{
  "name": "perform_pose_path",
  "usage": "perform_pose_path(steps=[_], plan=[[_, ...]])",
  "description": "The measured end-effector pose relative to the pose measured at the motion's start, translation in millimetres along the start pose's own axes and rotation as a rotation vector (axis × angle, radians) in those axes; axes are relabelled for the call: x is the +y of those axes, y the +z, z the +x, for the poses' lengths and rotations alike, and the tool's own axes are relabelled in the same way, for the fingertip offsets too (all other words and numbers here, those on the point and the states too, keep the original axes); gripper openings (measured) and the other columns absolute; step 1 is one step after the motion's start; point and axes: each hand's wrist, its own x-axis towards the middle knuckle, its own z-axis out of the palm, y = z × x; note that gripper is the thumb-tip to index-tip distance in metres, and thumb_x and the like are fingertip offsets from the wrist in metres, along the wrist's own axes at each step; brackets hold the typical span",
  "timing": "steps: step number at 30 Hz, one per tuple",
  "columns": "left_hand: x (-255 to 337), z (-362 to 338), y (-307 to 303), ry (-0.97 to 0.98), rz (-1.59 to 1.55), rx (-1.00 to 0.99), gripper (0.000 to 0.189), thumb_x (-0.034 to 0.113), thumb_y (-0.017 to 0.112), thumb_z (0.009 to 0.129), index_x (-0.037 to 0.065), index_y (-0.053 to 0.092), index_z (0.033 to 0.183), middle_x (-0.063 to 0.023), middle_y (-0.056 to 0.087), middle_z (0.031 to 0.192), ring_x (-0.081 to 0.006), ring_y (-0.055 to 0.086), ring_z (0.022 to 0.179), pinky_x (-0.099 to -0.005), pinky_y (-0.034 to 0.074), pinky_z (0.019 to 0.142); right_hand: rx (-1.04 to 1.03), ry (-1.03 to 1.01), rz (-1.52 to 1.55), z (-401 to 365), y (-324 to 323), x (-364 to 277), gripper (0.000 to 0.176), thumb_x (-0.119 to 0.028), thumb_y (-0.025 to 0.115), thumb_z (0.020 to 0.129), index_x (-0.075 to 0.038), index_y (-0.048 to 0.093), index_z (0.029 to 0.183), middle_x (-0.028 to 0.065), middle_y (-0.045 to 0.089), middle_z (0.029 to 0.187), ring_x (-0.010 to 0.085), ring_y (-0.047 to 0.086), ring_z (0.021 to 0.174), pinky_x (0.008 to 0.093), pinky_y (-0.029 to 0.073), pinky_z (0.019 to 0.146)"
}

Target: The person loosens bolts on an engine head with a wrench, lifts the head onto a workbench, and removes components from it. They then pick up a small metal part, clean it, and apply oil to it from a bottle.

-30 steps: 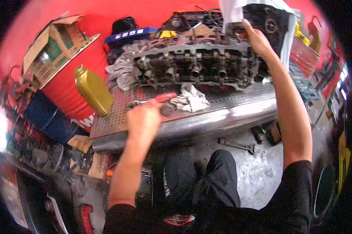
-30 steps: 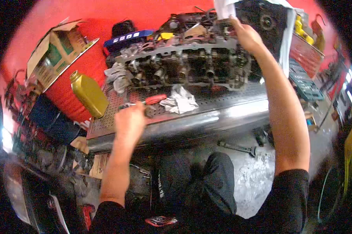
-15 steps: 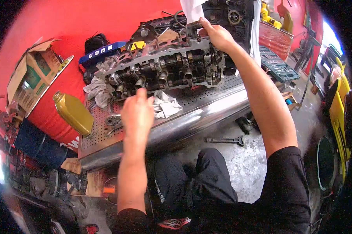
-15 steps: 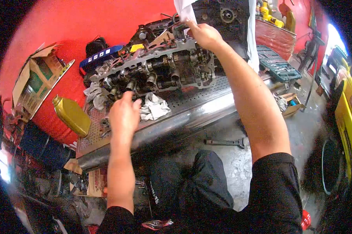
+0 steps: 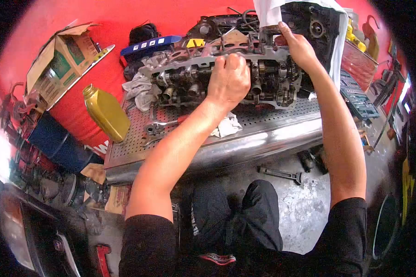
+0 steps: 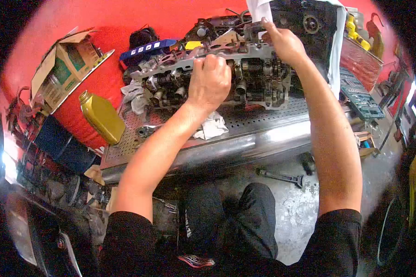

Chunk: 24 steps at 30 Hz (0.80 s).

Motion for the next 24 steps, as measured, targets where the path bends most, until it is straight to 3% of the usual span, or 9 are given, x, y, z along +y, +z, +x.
perform_pose_path(steps=[4, 8, 11, 14, 18, 21, 24], plan=[[-0.8, 3.8, 3.4, 0.027, 0.018, -0.016, 0.008, 0.021, 0.061, 0.078, 0.013, 0.064, 0.077, -0.0029, 0.054, 0.082, -0.0225, 0.051, 0.088, -0.0407, 0.038, 0.077, -0.008, -0.01, 0.017, 0.9, -0.3, 1.5, 0.085, -0.078, 0.033, 0.092, -0.008, 0.077, 0.107, 0.0183, 0.073, 0.108, 0.0333, 0.066, 0.108, 0.0395, 0.045, 0.099], [4.2, 3.5, -10.1, -0.096, 0.051, -0.064, 0.014, 0.023, 0.06, 0.082, 0.012, 0.069, 0.083, -0.0023, 0.057, 0.085, -0.0217, 0.05, 0.091, -0.0436, 0.037, 0.083, 0.002, 0.009, -0.031, -3.5, -4.3, -3.4, 0.085, -0.079, 0.033, 0.091, -0.007, 0.077, 0.108, 0.0176, 0.073, 0.108, 0.0325, 0.067, 0.109, 0.0384, 0.045, 0.099], [4.1, -5.7, -8.0, -0.039, 0.116, -0.054, 0.013, 0.022, 0.061, 0.082, 0.011, 0.066, 0.087, -0.0026, 0.057, 0.085, -0.0216, 0.051, 0.092, -0.0436, 0.038, 0.08, 0.017, 0.001, 0.016, -3.4, -0.3, -0.7, 0.085, -0.078, 0.033, 0.093, -0.006, 0.077, 0.107, 0.0172, 0.073, 0.107, 0.0309, 0.066, 0.106, 0.0371, 0.045, 0.099], [-1.2, -1.7, -1.7, 0.018, 0.019, -0.04, 0.012, 0.023, 0.06, 0.079, 0.011, 0.065, 0.079, -0.0032, 0.056, 0.079, -0.0231, 0.051, 0.088, -0.0425, 0.038, 0.077, 0.035, -0.001, 0.068, -3.7, 1.9, -2.4, 0.085, -0.074, 0.035, 0.095, -0.001, 0.077, 0.102, 0.0174, 0.074, 0.103, 0.0277, 0.066, 0.099, 0.0357, 0.043, 0.098], [0.2, -1.3, 3.6, -0.038, -0.031, 0.038, 0.01, 0.023, 0.06, 0.079, 0.013, 0.062, 0.076, -0.0033, 0.055, 0.076, -0.0229, 0.051, 0.087, -0.0422, 0.038, 0.075, 0.001, 0.005, 0.044, 1.6, -0.3, 3.4, 0.084, -0.076, 0.031, 0.094, -0.008, 0.078, 0.106, 0.0155, 0.074, 0.108, 0.0316, 0.067, 0.106, 0.0368, 0.045, 0.099], [0.8, -6.1, -1.4, -0.095, 0.032, 0.05, 0.011, 0.023, 0.06, 0.08, 0.013, 0.064, 0.08, -0.0033, 0.057, 0.078, -0.0226, 0.051, 0.087, -0.0428, 0.036, 0.078, 0.001, -0.055, 0.01, 4.9, -0.4, 5.7, 0.086, -0.077, 0.033, 0.093, -0.005, 0.077, 0.106, 0.0172, 0.074, 0.107, 0.0318, 0.067, 0.106, 0.0385, 0.045, 0.098], [-2.6, -10.3, -0.8, -0.048, 0.115, 0.044, 0.013, 0.022, 0.06, 0.08, 0.011, 0.067, 0.082, -0.0034, 0.058, 0.079, -0.0228, 0.051, 0.088, -0.0427, 0.036, 0.08, 0.004, 0.023, 0.054, 4.9, -0.8, 6.0, 0.086, -0.078, 0.035, 0.092, -0.004, 0.076, 0.106, 0.0179, 0.073, 0.105, 0.0317, 0.067, 0.104, 0.0387, 0.044, 0.097]])
